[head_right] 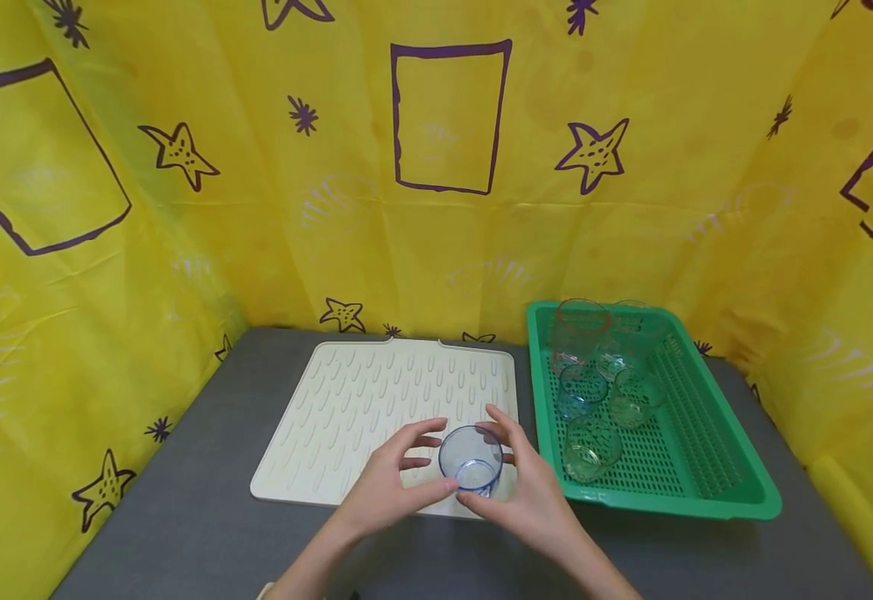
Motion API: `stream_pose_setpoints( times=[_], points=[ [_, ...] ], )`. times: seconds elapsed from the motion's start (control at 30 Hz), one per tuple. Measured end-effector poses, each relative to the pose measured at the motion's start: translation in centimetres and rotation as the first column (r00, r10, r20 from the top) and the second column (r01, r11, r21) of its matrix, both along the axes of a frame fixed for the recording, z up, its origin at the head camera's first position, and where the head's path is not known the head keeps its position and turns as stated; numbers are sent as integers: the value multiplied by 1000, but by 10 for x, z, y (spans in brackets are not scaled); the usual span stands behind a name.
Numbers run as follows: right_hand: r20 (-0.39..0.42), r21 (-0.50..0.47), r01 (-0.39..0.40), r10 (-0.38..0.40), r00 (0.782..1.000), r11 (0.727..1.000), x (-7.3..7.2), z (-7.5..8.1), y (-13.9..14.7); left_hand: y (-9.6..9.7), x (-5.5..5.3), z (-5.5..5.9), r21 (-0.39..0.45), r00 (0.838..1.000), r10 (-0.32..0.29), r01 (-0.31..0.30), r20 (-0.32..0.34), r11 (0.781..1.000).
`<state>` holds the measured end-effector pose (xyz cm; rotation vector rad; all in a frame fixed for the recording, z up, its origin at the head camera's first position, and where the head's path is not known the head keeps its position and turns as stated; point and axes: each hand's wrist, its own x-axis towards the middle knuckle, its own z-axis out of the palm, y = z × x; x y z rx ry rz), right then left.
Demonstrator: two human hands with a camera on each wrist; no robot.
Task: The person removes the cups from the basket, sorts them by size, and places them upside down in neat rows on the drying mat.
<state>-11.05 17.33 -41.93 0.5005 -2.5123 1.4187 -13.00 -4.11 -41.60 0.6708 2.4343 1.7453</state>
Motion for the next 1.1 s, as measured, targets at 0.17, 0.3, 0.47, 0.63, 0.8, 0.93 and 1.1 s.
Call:
stream_pose_setpoints(
  times=[0.17, 0.3, 0.47, 0.63, 0.8, 0.93, 1.1],
  points=[
    [-34, 36, -16, 17, 999, 999, -1, -3, -5, 5, 2, 2, -110, 999, 34, -38, -35, 993],
    [-57, 62, -21, 24, 998, 998, 0, -5, -8, 9, 4, 3, -180, 997, 49, -60, -65, 982],
    [-90, 98, -22, 31, 995, 995, 0, -8, -11, 13, 6, 2, -247, 991, 87, -111, -104, 963],
    [-133, 133, -35, 53, 990, 991, 0, -10, -13, 18, 7, 2, -306, 977, 148, -190, -153, 933],
    [-206, 178, -35, 72, 976, 983, 0, -11, -15, 20, 9, 2, -317, 978, 176, -204, -114, 926],
    [-249, 214, -24, 78, 965, 977, 0, -11, -16, 20, 8, 0, -316, 978, 177, -203, -108, 927],
    [-244, 257, 1, 64, 968, 966, 1, -11, -17, 18, 8, -2, -304, 978, 161, -194, -129, 933]
  ],
)
